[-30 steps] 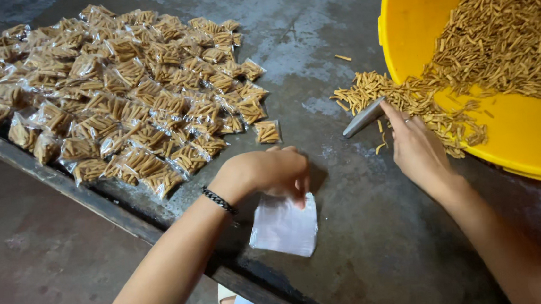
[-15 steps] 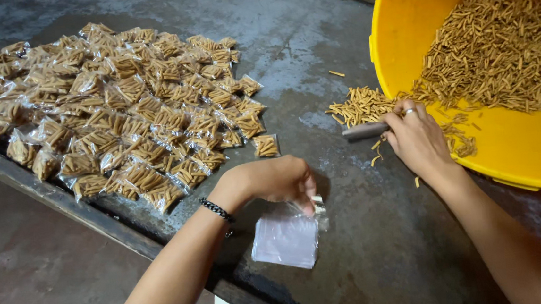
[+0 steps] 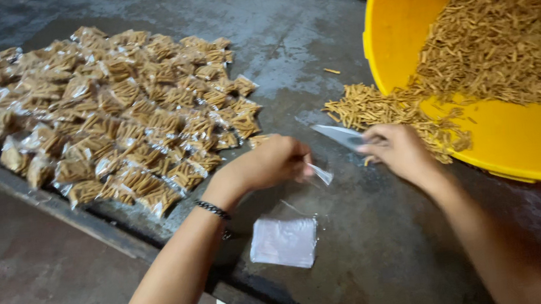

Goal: The person scoops stick-shaped snacks from a yellow basin using a metal scoop and places them into small clear plastic bags. The filled bags are then set aside on the table next to a growing pile of completed packages.

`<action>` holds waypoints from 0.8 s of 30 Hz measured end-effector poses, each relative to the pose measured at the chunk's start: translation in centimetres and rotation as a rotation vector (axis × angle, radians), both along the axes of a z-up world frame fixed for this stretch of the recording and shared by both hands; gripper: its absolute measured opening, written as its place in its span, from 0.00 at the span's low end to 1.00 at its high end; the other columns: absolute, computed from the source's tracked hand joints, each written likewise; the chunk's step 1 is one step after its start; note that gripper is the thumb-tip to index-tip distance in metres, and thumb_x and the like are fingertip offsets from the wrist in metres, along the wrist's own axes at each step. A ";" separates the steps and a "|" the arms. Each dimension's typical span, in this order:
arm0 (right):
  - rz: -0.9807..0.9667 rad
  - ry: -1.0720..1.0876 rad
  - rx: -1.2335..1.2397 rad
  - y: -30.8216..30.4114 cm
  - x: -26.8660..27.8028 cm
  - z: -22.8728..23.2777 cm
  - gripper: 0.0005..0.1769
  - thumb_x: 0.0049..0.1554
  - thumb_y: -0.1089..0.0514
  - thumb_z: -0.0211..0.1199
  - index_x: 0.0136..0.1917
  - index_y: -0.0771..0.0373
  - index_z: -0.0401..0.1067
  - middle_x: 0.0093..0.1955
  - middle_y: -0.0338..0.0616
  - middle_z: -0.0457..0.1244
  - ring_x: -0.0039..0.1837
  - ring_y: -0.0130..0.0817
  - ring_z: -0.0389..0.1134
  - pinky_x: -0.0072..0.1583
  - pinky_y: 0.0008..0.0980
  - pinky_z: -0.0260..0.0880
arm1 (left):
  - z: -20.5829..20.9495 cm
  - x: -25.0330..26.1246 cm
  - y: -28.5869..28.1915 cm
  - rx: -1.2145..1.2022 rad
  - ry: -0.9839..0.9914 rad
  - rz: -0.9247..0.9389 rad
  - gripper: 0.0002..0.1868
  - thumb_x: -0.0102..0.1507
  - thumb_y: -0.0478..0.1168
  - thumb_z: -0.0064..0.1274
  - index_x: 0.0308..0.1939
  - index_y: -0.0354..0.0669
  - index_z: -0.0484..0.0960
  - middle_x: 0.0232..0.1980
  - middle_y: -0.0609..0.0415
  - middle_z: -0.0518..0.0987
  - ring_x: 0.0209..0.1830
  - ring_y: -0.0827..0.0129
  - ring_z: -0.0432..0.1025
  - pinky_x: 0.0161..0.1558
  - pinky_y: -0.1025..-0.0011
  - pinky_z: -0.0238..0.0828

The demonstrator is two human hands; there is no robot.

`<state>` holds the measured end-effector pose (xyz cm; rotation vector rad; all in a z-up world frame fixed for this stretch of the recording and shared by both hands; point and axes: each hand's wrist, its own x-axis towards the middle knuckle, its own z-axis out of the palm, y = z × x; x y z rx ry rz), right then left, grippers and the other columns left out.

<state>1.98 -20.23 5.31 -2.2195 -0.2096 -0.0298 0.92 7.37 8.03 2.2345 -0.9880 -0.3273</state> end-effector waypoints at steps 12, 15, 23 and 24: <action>-0.396 0.010 0.037 -6.0 7.8 -3.8 0.10 0.52 0.63 0.59 0.49 0.64 0.72 0.30 0.53 0.67 0.31 0.37 0.70 0.29 0.29 0.70 | 1.1 0.2 -0.2 -0.089 0.179 0.206 0.12 0.58 0.50 0.53 0.38 0.50 0.86 0.34 0.52 0.84 0.42 0.53 0.78 0.47 0.63 0.72; -0.406 -0.405 -0.336 -6.0 4.3 -3.5 0.05 0.49 0.60 0.69 0.41 0.51 0.77 0.33 0.36 0.68 0.39 0.31 0.70 0.41 0.26 0.70 | -3.6 2.4 -1.0 -0.137 0.224 0.276 0.13 0.57 0.53 0.55 0.37 0.54 0.86 0.32 0.58 0.84 0.39 0.62 0.78 0.45 0.66 0.73; -0.256 -0.710 -0.232 -3.9 -2.5 -2.6 0.05 0.51 0.63 0.69 0.41 0.53 0.77 0.39 0.37 0.68 0.44 0.38 0.70 0.47 0.33 0.71 | -6.9 3.1 -2.7 -0.376 0.324 0.514 0.13 0.56 0.49 0.59 0.38 0.48 0.86 0.22 0.55 0.79 0.21 0.72 0.73 0.28 0.77 0.73; -0.237 -0.732 -0.182 -3.8 -2.9 -2.7 0.05 0.52 0.62 0.68 0.42 0.52 0.78 0.41 0.34 0.68 0.46 0.36 0.70 0.49 0.32 0.70 | -6.7 2.9 -2.8 -0.461 0.371 0.555 0.14 0.56 0.47 0.61 0.39 0.42 0.86 0.20 0.53 0.78 0.19 0.73 0.70 0.23 0.79 0.72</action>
